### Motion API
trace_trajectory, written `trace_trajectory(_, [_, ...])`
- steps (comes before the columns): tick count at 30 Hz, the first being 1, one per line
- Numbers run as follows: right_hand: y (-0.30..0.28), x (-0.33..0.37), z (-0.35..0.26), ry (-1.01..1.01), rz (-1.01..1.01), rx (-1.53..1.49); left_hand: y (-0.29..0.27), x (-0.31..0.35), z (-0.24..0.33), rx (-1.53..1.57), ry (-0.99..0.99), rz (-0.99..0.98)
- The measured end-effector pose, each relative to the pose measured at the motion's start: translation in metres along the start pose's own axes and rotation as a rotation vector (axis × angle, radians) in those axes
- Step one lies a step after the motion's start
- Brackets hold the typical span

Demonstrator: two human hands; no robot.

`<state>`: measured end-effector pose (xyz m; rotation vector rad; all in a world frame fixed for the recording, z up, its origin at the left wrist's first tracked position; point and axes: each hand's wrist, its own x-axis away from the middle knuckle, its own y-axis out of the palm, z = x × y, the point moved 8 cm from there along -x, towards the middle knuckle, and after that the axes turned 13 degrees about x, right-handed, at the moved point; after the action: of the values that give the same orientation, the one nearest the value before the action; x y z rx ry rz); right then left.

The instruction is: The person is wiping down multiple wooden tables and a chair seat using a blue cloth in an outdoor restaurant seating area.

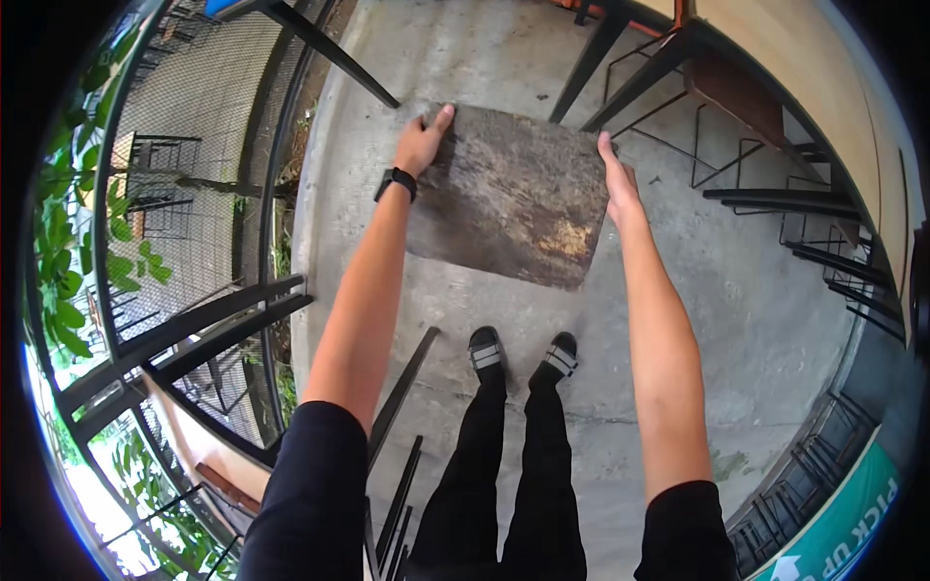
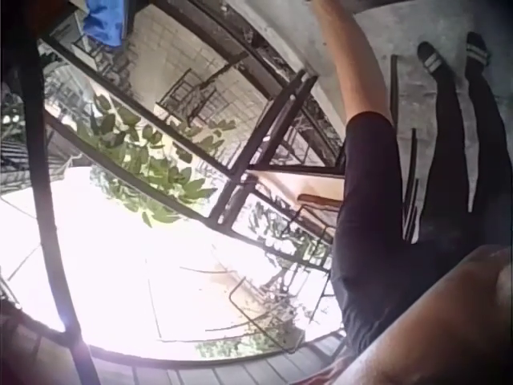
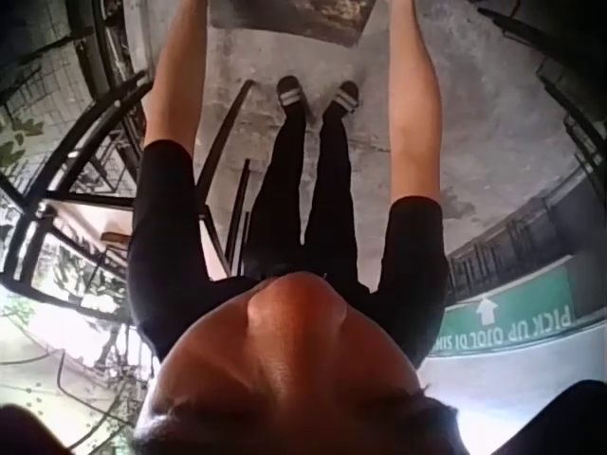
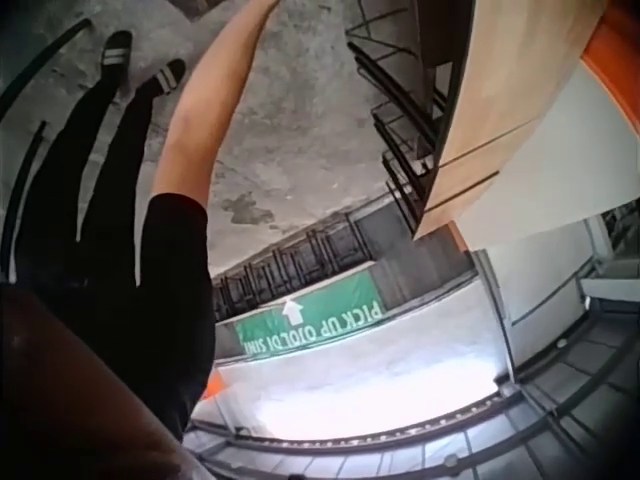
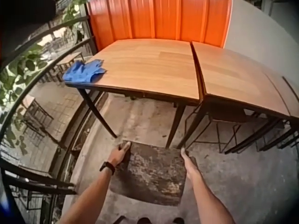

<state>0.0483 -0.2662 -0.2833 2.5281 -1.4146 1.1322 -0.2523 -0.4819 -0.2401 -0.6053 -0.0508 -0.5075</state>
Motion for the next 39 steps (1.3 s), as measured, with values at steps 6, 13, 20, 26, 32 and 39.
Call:
trace_trajectory(6, [-0.011, -0.021, -0.025, -0.030, 0.209, 0.325, 0.009, -0.026, -0.002, 0.026, 0.079, -0.098])
trace_trajectory(13, [-0.014, -0.010, -0.038, -0.134, 0.296, 0.584, -0.021, 0.066, -0.012, -0.081, -0.045, 0.004])
trace_trajectory(20, [0.039, 0.084, -0.167, -0.840, 0.415, 0.796, -0.033, 0.083, 0.012, -0.257, 0.051, 0.199])
trace_trajectory(26, [0.178, 0.181, -0.370, -1.650, 0.415, 0.422, -0.032, 0.082, 0.021, -0.216, 0.063, 0.191])
trace_trajectory(32, [0.317, 0.131, -0.469, -1.522, 0.199, 1.025, -0.031, 0.089, 0.022, -0.060, 0.112, 0.247])
trace_trajectory(39, [0.295, 0.167, -0.425, -1.582, 0.005, 1.180, -0.028, 0.080, 0.007, -0.262, 0.044, 0.130])
